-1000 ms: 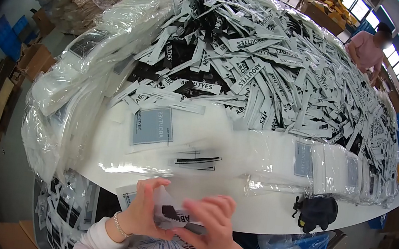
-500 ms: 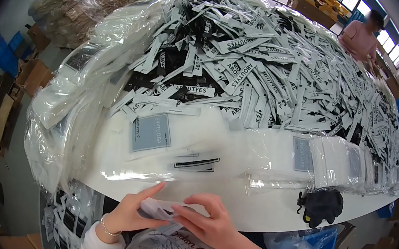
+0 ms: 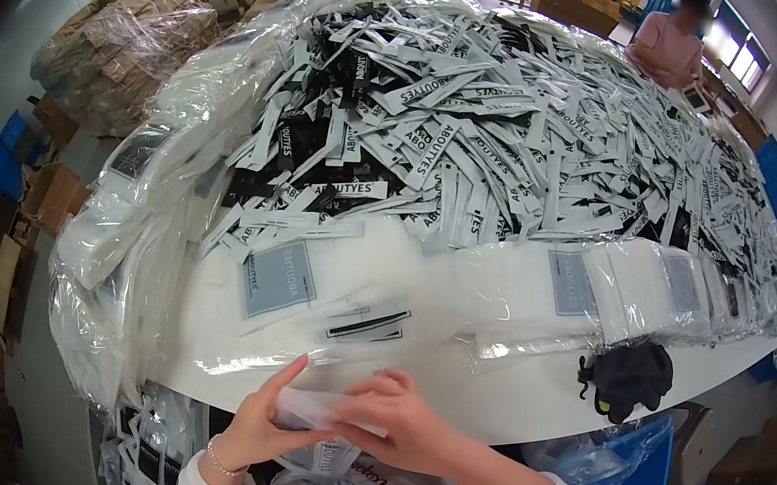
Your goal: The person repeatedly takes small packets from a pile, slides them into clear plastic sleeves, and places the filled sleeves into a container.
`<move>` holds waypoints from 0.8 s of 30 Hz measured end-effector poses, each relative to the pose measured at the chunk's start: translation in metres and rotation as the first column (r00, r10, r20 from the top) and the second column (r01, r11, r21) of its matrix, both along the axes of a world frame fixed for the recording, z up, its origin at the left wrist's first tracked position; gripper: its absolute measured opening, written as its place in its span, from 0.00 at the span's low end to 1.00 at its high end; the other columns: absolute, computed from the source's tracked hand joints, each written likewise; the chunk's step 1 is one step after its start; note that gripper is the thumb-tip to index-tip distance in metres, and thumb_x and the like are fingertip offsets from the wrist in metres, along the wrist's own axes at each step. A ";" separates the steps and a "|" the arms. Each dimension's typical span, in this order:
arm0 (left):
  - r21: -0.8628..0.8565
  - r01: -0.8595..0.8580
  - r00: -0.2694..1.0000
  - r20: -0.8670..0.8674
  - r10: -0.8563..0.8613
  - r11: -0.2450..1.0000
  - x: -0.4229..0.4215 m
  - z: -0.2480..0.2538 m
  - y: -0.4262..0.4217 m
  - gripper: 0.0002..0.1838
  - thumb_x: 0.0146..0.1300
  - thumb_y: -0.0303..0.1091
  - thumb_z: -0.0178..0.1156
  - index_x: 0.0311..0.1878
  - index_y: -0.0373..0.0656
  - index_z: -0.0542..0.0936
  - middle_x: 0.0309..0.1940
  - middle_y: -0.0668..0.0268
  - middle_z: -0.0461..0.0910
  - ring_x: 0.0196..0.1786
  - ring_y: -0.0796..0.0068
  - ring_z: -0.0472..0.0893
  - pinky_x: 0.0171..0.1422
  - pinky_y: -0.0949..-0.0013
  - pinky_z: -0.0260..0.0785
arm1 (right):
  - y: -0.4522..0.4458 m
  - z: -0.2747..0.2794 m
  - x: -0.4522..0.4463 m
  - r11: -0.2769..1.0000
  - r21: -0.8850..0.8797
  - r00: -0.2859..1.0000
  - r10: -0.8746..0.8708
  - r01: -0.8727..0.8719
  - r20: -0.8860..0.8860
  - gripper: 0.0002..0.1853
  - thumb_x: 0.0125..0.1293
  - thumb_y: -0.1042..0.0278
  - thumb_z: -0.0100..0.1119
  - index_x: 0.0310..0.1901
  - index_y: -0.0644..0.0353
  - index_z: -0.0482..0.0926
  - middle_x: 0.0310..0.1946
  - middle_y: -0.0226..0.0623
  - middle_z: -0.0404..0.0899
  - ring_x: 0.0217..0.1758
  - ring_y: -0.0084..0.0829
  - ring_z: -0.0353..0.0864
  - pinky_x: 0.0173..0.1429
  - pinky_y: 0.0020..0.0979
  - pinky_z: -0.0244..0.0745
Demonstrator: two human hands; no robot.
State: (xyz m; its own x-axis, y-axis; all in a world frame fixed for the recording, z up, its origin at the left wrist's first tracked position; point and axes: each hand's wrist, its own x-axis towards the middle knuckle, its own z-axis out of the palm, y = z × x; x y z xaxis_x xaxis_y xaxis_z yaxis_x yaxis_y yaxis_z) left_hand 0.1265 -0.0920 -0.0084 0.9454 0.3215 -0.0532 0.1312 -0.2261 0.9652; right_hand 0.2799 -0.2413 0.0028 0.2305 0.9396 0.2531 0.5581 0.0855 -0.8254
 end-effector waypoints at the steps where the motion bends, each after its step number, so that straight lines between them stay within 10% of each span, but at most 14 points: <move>1: -0.012 -0.039 0.999 0.037 0.039 0.999 0.002 0.000 0.000 0.40 0.48 0.33 0.69 0.64 0.41 0.59 0.30 0.61 0.81 0.32 0.73 0.81 0.37 0.72 0.72 | 0.002 0.001 -0.002 0.991 0.070 0.991 -0.111 0.116 -0.075 0.14 0.54 0.69 0.63 0.43 0.54 0.77 0.36 0.34 0.78 0.47 0.33 0.74 0.58 0.43 0.60; 4: -0.121 -0.099 0.992 0.064 0.107 0.988 0.005 0.004 -0.001 0.26 0.50 0.30 0.68 0.54 0.38 0.72 0.28 0.65 0.81 0.32 0.81 0.79 0.36 0.77 0.71 | 0.005 -0.005 -0.011 0.953 0.037 0.950 -0.294 0.299 -0.106 0.12 0.55 0.74 0.61 0.42 0.59 0.77 0.36 0.36 0.77 0.40 0.32 0.76 0.47 0.30 0.69; 9: -0.361 -0.108 0.992 0.014 0.122 0.926 0.007 0.004 -0.002 0.07 0.53 0.26 0.65 0.36 0.36 0.82 0.29 0.66 0.81 0.30 0.86 0.76 0.34 0.82 0.68 | -0.001 -0.007 -0.014 0.991 0.002 0.906 -0.123 0.136 -0.404 0.06 0.57 0.78 0.59 0.37 0.65 0.79 0.34 0.38 0.77 0.32 0.25 0.76 0.33 0.22 0.70; 16: -0.227 -0.130 0.986 0.074 0.150 0.965 -0.009 0.002 0.012 0.07 0.54 0.27 0.62 0.38 0.38 0.82 0.25 0.66 0.82 0.26 0.82 0.76 0.27 0.79 0.63 | 0.013 -0.016 -0.013 0.999 -0.009 0.974 -0.054 0.054 -0.222 0.07 0.58 0.71 0.59 0.38 0.60 0.80 0.28 0.35 0.78 0.31 0.30 0.76 0.37 0.28 0.70; 19: 0.235 0.021 0.998 0.058 -0.035 0.972 -0.047 0.002 0.042 0.10 0.51 0.31 0.63 0.38 0.41 0.83 0.25 0.66 0.81 0.25 0.75 0.77 0.27 0.75 0.64 | 0.038 -0.028 -0.025 0.986 0.126 0.993 0.116 -0.114 -0.008 0.09 0.57 0.67 0.60 0.39 0.56 0.80 0.26 0.34 0.78 0.31 0.34 0.76 0.39 0.32 0.70; 24: 0.676 -0.040 0.876 -0.331 0.351 0.736 -0.168 0.036 0.069 0.10 0.52 0.26 0.58 0.38 0.41 0.81 0.28 0.61 0.79 0.33 0.61 0.74 0.42 0.62 0.65 | 0.107 -0.018 0.031 0.971 -0.199 0.849 0.215 -0.133 0.483 0.13 0.60 0.61 0.53 0.44 0.55 0.78 0.39 0.38 0.78 0.43 0.37 0.77 0.47 0.35 0.72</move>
